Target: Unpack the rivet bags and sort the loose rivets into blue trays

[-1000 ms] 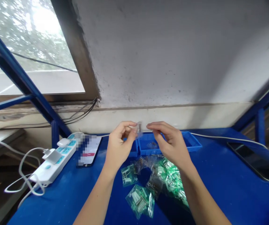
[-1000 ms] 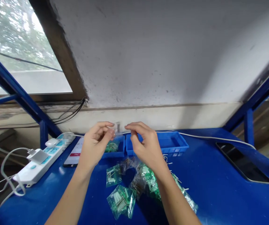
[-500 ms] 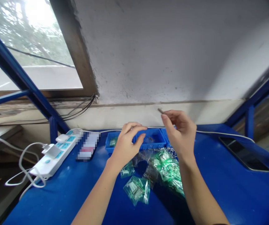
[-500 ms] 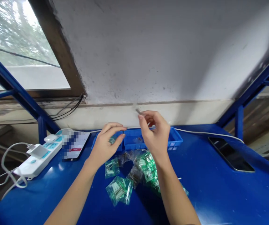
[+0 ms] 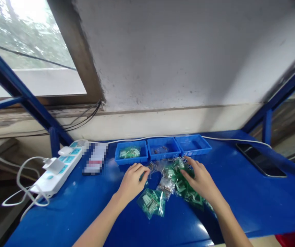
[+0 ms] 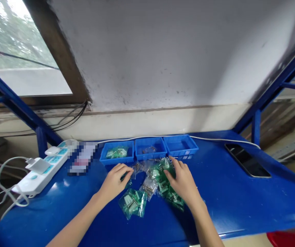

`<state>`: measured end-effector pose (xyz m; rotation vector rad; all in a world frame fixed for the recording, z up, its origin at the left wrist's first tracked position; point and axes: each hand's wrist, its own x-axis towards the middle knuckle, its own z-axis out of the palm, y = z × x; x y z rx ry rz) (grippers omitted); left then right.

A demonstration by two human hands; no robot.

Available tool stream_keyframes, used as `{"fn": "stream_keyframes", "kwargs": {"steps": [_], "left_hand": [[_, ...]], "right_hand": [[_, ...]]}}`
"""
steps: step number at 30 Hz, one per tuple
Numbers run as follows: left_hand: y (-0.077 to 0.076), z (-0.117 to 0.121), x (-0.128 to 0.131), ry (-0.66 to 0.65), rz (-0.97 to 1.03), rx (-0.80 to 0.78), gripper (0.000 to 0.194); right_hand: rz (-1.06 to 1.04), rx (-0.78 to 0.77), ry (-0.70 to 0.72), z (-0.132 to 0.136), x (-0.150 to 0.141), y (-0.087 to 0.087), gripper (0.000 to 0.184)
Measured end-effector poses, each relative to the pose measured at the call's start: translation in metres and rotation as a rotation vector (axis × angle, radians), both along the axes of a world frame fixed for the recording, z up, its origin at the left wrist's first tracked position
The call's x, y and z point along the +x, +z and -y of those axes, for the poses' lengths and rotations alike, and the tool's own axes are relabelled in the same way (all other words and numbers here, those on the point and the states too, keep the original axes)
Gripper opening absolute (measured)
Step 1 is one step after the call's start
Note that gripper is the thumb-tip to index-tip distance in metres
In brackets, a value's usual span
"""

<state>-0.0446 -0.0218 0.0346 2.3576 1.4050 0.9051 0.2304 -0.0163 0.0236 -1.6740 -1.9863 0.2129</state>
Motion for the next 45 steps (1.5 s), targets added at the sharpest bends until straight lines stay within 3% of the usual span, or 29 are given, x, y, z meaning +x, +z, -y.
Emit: {"fn": "stream_keyframes", "kwargs": {"steps": [3,6,12,17,21,26,30,32,34,36,38,41,45], "left_hand": [[-0.003,-0.01,0.003,-0.071,-0.04,0.013,0.02],[-0.008,-0.011,0.002,-0.082,-0.046,-0.027,0.02],[-0.01,-0.009,-0.011,-0.053,-0.084,-0.101,0.019],[-0.009,-0.011,-0.012,-0.055,-0.063,-0.131,0.019],[-0.01,-0.009,-0.009,-0.055,-0.079,-0.124,0.021],[-0.003,-0.001,-0.001,-0.06,0.039,-0.146,0.022],[0.009,0.008,0.009,-0.035,0.463,-0.46,0.033],[0.013,0.009,0.01,0.016,0.761,-0.68,0.047],[0.014,0.007,0.007,0.071,0.972,-0.823,0.048],[0.012,0.003,0.001,0.109,1.047,-0.887,0.038],[0.009,0.0,-0.005,0.12,1.055,-0.921,0.03],[0.006,-0.001,-0.01,0.124,1.039,-0.884,0.025],[0.006,0.001,-0.014,0.132,0.759,-0.473,0.017]], "right_hand": [[-0.012,-0.013,-0.009,0.001,-0.002,-0.017,0.053],[-0.077,-0.009,-0.025,-0.006,-0.006,-0.023,0.049],[-0.153,-0.004,-0.04,-0.012,-0.01,-0.018,0.027],[-0.053,-0.002,-0.105,-0.007,-0.015,-0.02,0.042],[-0.131,0.038,-0.094,-0.008,-0.016,-0.023,0.03],[-0.284,0.117,-0.129,-0.009,-0.022,-0.003,0.015],[-0.349,0.231,0.075,-0.006,-0.049,0.021,0.008],[-0.339,0.275,0.267,-0.005,-0.068,0.027,0.02],[-0.3,0.308,0.447,-0.003,-0.086,0.028,0.031],[-0.284,0.337,0.549,-0.001,-0.099,0.024,0.035],[-0.3,0.367,0.551,0.002,-0.106,0.017,0.036],[-0.323,0.364,0.459,0.007,-0.108,0.006,0.038],[-0.387,0.204,0.323,0.014,-0.108,0.005,0.031]]}}
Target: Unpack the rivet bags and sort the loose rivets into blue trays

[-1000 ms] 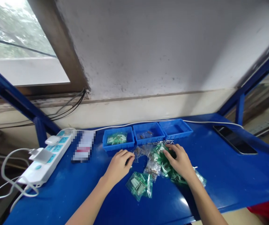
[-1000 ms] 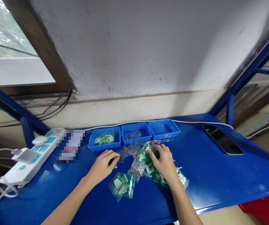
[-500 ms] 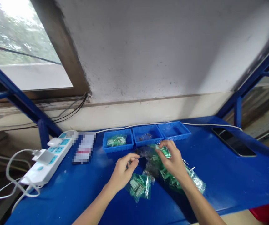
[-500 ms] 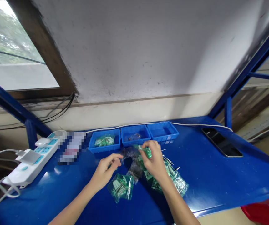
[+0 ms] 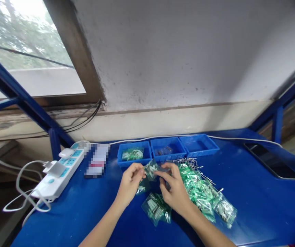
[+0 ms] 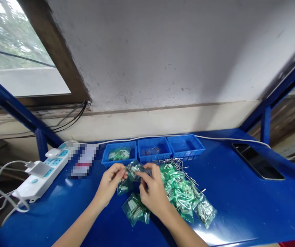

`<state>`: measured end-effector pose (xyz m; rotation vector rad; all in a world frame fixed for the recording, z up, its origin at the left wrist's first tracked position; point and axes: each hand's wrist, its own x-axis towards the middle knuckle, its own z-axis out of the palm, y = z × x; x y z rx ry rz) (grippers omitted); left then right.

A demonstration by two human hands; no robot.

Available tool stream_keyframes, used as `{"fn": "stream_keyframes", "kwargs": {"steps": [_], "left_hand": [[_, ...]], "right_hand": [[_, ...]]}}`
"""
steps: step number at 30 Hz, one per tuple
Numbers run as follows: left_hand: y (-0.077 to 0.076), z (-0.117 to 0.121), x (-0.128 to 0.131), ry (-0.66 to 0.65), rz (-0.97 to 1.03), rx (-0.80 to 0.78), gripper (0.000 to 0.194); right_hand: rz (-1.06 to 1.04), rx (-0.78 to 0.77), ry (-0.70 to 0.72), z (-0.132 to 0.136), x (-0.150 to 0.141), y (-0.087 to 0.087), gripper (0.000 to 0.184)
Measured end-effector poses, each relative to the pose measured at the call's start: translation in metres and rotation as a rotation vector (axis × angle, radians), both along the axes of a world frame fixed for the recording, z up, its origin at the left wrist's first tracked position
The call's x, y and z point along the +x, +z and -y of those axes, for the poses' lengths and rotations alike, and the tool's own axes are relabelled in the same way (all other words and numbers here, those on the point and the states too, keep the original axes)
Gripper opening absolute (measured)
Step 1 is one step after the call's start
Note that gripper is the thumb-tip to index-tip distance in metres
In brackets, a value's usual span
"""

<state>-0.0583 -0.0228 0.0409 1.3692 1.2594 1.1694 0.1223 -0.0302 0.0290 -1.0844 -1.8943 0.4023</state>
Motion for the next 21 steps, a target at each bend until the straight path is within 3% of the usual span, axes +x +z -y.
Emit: {"fn": "stream_keyframes", "kwargs": {"steps": [3,5,8,11,13,17,19,21], "left_hand": [[0.003,0.003,-0.004,-0.085,-0.329,0.379,0.01],[0.004,0.006,-0.004,-0.192,-0.474,0.576,0.015],[0.005,0.01,0.001,-0.304,-0.611,0.695,0.021],[0.003,0.011,0.008,-0.307,-0.572,0.577,0.018],[0.001,0.011,0.01,-0.259,-0.436,0.347,0.017],[0.0,0.007,0.008,-0.182,0.027,-0.132,0.045],[0.001,0.005,0.006,-0.178,0.132,-0.206,0.041],[0.001,0.005,0.004,-0.164,0.04,-0.144,0.029]], "right_hand": [[-0.117,-0.252,0.051,0.002,-0.002,0.009,0.017],[-0.273,-0.447,0.108,0.001,-0.003,0.013,0.024],[-0.47,-0.643,0.144,-0.002,-0.004,0.014,0.029],[-0.502,-0.603,0.097,-0.003,-0.003,0.007,0.023],[-0.441,-0.452,0.053,-0.003,-0.001,0.003,0.016],[-0.224,-0.088,0.075,0.002,0.0,-0.003,0.014],[-0.145,-0.015,0.074,0.004,-0.001,-0.005,0.021],[-0.114,-0.025,0.037,0.004,-0.001,-0.005,0.024]]}}
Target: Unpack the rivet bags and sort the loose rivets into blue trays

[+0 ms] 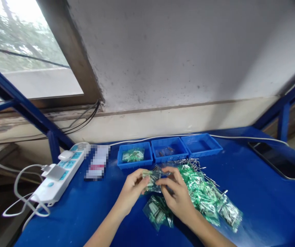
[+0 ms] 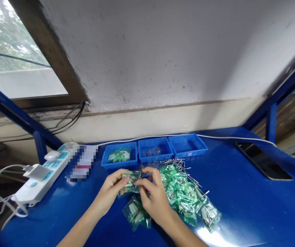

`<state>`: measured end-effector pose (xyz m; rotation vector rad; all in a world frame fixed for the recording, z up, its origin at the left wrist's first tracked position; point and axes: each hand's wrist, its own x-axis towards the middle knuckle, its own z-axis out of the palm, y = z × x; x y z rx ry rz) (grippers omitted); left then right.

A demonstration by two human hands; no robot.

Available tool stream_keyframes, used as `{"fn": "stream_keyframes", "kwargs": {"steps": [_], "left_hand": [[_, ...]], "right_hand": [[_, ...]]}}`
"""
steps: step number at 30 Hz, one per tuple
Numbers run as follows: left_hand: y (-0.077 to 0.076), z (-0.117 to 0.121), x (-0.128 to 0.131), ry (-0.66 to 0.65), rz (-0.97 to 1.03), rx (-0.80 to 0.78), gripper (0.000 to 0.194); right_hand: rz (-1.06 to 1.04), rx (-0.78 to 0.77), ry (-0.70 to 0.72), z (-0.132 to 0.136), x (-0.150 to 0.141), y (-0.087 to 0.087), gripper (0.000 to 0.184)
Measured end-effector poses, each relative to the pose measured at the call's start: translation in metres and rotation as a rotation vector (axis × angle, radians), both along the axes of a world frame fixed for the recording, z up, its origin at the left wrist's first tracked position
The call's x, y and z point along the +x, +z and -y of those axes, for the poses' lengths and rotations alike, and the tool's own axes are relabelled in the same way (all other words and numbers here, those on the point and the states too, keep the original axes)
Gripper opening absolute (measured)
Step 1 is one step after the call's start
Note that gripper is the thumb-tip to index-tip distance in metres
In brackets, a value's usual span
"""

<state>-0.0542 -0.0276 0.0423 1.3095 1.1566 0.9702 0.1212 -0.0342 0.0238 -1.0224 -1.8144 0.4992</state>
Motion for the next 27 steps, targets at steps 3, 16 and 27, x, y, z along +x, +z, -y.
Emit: {"fn": "stream_keyframes", "kwargs": {"steps": [3,16,27], "left_hand": [[-0.001,0.001,-0.001,0.025,-0.248,0.371,0.013],[0.004,0.008,0.003,0.045,-0.262,0.266,0.025],[0.022,-0.006,-0.009,-0.016,-0.108,-0.14,0.016]], "right_hand": [[-0.01,-0.107,-0.012,-0.001,0.001,0.004,0.019],[-0.078,-0.147,0.0,-0.008,0.003,0.005,0.018],[0.074,0.133,0.093,-0.003,0.001,-0.004,0.033]]}}
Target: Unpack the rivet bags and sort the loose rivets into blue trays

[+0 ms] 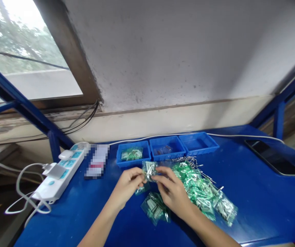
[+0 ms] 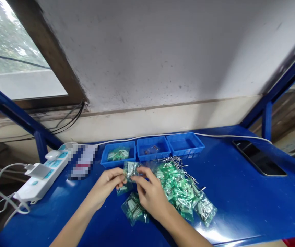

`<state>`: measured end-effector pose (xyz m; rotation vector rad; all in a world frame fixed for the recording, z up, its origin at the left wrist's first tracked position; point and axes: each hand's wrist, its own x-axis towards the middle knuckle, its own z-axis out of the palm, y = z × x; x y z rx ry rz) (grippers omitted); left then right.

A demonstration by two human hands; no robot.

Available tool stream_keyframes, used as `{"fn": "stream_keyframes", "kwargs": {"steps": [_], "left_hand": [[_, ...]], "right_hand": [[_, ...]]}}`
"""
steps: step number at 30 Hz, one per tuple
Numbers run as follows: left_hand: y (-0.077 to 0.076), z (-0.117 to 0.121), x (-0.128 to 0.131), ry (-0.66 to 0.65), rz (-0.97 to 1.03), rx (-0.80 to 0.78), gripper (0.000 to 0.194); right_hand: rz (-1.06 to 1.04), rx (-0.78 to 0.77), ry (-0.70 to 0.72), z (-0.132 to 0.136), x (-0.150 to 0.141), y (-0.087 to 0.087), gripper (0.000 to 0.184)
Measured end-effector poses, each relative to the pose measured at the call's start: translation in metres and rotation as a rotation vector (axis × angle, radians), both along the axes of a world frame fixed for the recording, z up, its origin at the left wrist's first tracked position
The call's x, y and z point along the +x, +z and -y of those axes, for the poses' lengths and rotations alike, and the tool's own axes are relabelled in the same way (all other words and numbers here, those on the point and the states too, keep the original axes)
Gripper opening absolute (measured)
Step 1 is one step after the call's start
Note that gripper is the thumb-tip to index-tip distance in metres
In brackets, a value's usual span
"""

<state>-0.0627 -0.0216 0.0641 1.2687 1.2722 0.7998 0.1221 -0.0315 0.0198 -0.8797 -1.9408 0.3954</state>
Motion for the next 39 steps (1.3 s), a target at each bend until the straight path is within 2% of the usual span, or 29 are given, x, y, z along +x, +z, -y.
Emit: {"fn": "stream_keyframes", "kwargs": {"steps": [3,5,8,10,14,16,18,20,22,24,27,30,33,34,39], "left_hand": [[0.007,-0.017,-0.015,0.239,-0.098,0.196,0.016],[0.014,-0.027,-0.027,0.357,-0.106,0.25,0.027],[0.018,-0.029,-0.033,0.3,-0.116,0.125,0.043],[0.013,-0.021,-0.026,0.239,-0.177,0.104,0.042],[-0.012,0.002,0.004,0.059,-0.483,0.34,0.032],[-0.026,0.007,0.017,-0.002,-0.657,0.492,0.026],[-0.037,0.007,0.023,-0.023,-0.802,0.592,0.031],[-0.042,0.004,0.025,-0.039,-0.897,0.632,0.04],[-0.041,0.002,0.024,-0.058,-0.938,0.64,0.03],[-0.037,0.0,0.022,-0.066,-0.941,0.645,0.011],[-0.034,-0.002,0.018,-0.027,-0.912,0.664,0.02],[-0.037,-0.002,0.015,0.012,-0.925,0.669,0.019],[-0.043,-0.002,0.014,-0.009,-1.001,0.636,0.039],[-0.044,-0.001,0.014,-0.017,-1.009,0.622,0.038],[-0.04,0.002,0.018,0.016,-0.81,0.615,0.008]], "right_hand": [[-0.077,-0.065,-0.063,-0.003,0.007,0.01,0.02],[-0.125,-0.077,-0.158,-0.009,0.017,0.016,0.014],[-0.174,-0.063,-0.325,-0.019,0.039,0.022,0.012],[-0.226,-0.054,-0.394,-0.024,0.052,0.023,0.013],[-0.352,-0.106,-0.451,-0.026,0.061,0.02,0.018],[-0.332,-0.156,-0.432,-0.025,0.058,0.018,0.016],[-0.28,-0.206,-0.389,-0.023,0.052,0.018,0.014],[-0.217,-0.251,-0.338,-0.021,0.046,0.018,0.013],[-0.154,-0.28,-0.276,-0.018,0.04,0.019,0.014],[-0.098,-0.294,-0.219,-0.015,0.035,0.019,0.014],[-0.032,-0.31,-0.161,-0.011,0.028,0.019,0.016],[0.02,-0.306,-0.113,-0.008,0.024,0.019,0.017],[0.069,-0.303,-0.092,-0.007,0.021,0.018,0.017],[0.083,-0.305,-0.09,-0.006,0.02,0.018,0.017],[0.084,-0.333,-0.083,-0.006,0.018,0.018,0.016]]}}
